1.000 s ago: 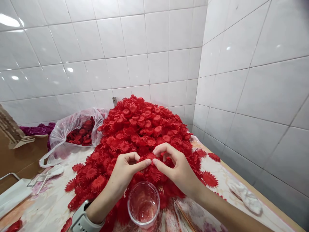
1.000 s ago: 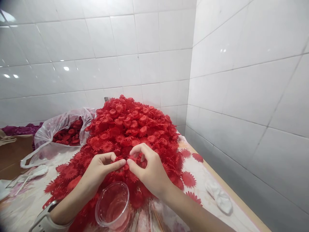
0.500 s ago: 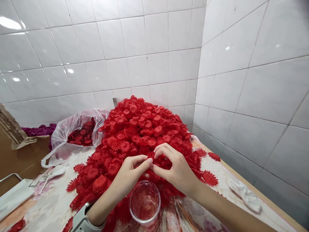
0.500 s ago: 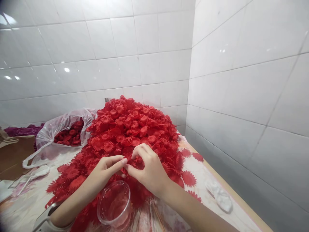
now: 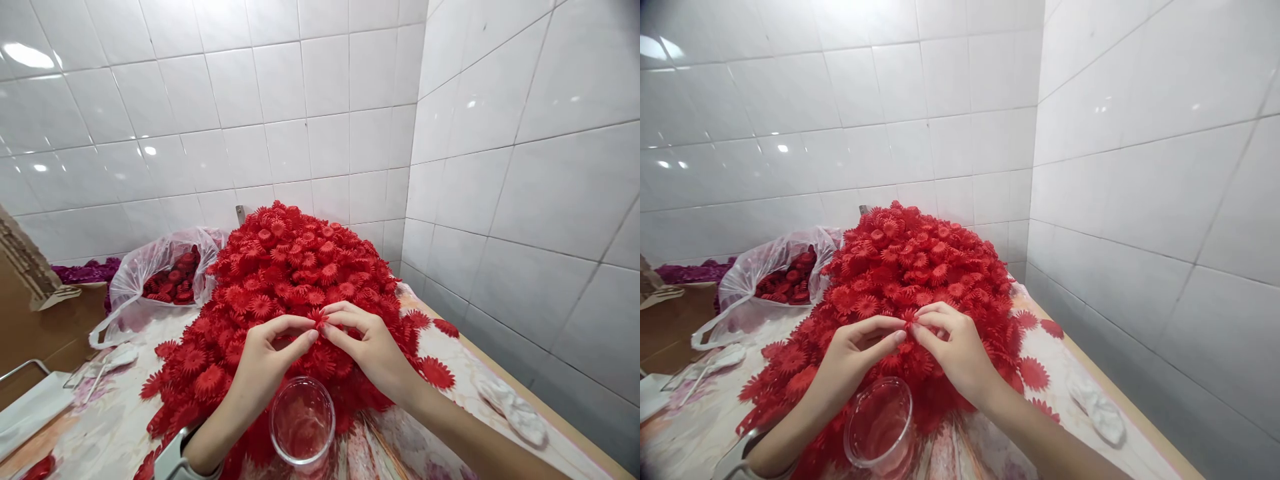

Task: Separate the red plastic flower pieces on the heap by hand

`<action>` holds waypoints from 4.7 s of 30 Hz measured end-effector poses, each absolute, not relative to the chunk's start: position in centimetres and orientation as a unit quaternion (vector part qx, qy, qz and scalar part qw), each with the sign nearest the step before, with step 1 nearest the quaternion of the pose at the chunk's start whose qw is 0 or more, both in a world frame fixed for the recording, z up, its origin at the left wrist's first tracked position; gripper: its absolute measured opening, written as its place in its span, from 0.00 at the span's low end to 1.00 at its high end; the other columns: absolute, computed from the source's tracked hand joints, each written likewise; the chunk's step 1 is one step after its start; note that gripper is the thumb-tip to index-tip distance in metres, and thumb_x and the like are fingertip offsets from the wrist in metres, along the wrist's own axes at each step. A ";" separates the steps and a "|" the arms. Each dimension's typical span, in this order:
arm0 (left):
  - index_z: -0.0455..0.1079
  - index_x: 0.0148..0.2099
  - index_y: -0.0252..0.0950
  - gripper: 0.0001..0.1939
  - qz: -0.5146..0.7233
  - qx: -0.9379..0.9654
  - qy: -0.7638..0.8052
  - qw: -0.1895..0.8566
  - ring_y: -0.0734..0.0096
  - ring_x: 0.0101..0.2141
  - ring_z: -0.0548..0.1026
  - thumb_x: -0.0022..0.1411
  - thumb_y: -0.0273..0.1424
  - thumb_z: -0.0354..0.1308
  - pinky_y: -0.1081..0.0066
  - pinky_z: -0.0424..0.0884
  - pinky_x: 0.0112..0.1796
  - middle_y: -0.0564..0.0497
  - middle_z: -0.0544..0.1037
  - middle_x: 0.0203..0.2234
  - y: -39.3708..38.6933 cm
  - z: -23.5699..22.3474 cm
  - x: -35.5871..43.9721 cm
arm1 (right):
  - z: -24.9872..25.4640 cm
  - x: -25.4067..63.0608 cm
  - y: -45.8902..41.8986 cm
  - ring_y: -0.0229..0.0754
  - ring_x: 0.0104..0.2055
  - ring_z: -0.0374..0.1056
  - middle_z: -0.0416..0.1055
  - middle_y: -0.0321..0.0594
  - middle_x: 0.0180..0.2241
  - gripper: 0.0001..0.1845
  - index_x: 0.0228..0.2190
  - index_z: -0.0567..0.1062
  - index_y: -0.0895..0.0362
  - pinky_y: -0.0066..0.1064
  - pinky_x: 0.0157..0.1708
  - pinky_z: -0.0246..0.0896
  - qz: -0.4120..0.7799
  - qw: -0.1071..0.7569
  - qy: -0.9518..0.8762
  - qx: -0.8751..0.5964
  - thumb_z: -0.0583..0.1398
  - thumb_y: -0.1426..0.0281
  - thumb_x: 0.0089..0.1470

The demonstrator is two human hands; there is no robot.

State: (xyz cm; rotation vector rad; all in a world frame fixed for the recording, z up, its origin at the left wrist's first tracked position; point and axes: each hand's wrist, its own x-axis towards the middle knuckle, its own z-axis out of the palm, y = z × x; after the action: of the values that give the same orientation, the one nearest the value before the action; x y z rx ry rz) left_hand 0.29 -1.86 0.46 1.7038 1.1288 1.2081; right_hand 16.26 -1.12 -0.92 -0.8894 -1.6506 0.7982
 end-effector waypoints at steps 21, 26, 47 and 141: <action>0.72 0.32 0.37 0.05 0.454 0.800 0.371 0.124 0.72 0.28 0.73 0.55 0.28 0.55 0.76 0.68 0.30 0.51 0.77 0.27 -2.1 0.2 0.2 | -0.5 16.5 -1.3 0.39 0.37 0.64 0.67 0.37 0.32 0.09 0.25 0.69 0.55 0.31 0.39 0.58 0.320 0.468 -0.749 -0.343 0.53 0.68 0.55; 0.73 0.35 0.37 0.06 0.457 0.780 0.393 0.168 0.70 0.31 0.74 0.56 0.30 0.55 0.75 0.69 0.33 0.50 0.78 0.31 -2.2 0.3 0.4 | -0.3 16.5 -1.5 0.39 0.35 0.63 0.67 0.36 0.31 0.10 0.24 0.68 0.55 0.31 0.37 0.58 0.307 0.471 -0.740 -0.368 0.53 0.68 0.54; 0.74 0.30 0.37 0.04 0.480 0.799 0.362 0.003 0.71 0.24 0.74 0.52 0.27 0.57 0.76 0.70 0.27 0.50 0.78 0.24 -2.0 -0.1 0.3 | -0.5 16.6 -1.4 0.42 0.41 0.64 0.68 0.39 0.39 0.08 0.23 0.72 0.56 0.33 0.39 0.59 0.435 0.491 -0.677 -0.334 0.60 0.63 0.46; 0.75 0.37 0.35 0.13 0.322 0.807 0.490 -0.075 0.63 0.40 0.73 0.58 0.34 0.51 0.65 0.65 0.44 0.46 0.79 0.37 1.2 2.1 -3.7 | -2.1 18.7 2.5 0.47 0.41 0.64 0.71 0.44 0.36 0.09 0.32 0.67 0.56 0.39 0.39 0.53 -0.150 0.495 -0.733 -0.442 0.49 0.77 0.52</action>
State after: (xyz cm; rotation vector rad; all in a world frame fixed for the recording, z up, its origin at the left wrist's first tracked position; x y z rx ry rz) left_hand -3.70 1.20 2.08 2.6639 1.6163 1.0638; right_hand 18.70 2.46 -2.09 -1.0709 -1.7772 -0.3624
